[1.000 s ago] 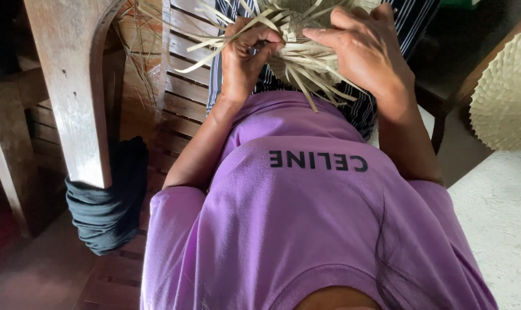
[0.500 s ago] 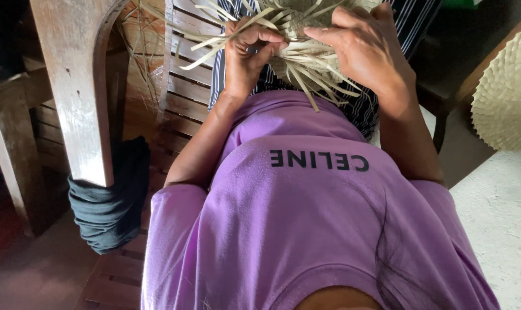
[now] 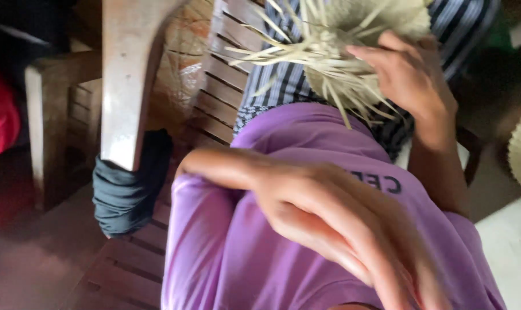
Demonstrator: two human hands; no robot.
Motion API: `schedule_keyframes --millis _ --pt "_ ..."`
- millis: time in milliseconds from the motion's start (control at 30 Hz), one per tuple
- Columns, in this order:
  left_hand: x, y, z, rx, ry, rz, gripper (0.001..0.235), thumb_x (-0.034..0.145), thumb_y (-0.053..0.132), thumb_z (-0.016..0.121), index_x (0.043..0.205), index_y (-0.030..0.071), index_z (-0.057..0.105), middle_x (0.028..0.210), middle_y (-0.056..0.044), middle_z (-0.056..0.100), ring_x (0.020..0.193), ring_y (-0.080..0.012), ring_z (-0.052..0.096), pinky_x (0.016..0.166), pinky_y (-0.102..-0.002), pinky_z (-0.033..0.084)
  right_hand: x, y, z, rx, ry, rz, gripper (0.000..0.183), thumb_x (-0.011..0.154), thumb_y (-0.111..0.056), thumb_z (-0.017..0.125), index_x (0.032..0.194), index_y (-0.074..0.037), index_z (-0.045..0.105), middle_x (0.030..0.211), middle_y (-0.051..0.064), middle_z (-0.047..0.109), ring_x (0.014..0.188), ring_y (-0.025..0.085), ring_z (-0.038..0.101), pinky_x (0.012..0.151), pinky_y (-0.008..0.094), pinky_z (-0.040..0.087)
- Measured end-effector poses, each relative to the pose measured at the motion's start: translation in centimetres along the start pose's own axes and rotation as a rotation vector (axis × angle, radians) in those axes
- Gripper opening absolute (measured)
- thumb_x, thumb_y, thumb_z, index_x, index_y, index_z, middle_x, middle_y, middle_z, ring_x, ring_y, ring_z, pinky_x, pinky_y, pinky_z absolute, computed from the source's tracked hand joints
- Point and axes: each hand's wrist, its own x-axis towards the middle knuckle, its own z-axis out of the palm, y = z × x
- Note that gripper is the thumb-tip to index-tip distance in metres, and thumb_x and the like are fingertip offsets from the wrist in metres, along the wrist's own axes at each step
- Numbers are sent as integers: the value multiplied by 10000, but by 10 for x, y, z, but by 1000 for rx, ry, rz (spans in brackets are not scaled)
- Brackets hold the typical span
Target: Weaving a fan from dried plant fibers and trimming the edges with scissors
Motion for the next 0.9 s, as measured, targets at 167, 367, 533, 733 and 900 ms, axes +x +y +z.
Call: schedule_keyframes --millis 167,367,533,733,900 --pt "51 -23 44 -103 -72 95 225 900 164 456 1114 113 411 1077 -44 528 1002 -165 564 930 -288 486 -4 -1 4 72 2 32 347 857 -18 510 1158 -166 595 611 -7 393 425 111 304 382 244 270" --pt "67 -32 58 -311 -256 186 216 874 213 447 1061 107 426 1044 -36 506 995 -159 520 924 -303 440 3 -7 -7 378 -122 243 365 852 -139 363 1162 -245 522 706 53 489 540 227 497 519 317 360" --pt "76 -33 69 -484 -329 234 223 854 249 441 1021 102 437 1020 -29 490 990 -154 487 920 -313 406 5 -7 -1 416 -216 324 364 831 -199 352 1150 -283 506 797 111 539 634 360 561 617 398 410" --pt "90 -25 56 -747 -392 284 247 828 298 433 968 96 452 987 -20 468 982 -147 443 914 -326 361 0 -5 13 521 -145 365 400 825 -126 411 1167 -312 505 645 150 574 282 197 370 406 305 362" --pt "91 -24 54 -834 -398 272 228 836 301 433 943 101 463 967 -27 461 989 -152 427 972 -345 309 3 -6 10 511 -133 237 392 801 -137 332 1164 -166 477 1084 44 562 953 216 481 766 317 366"
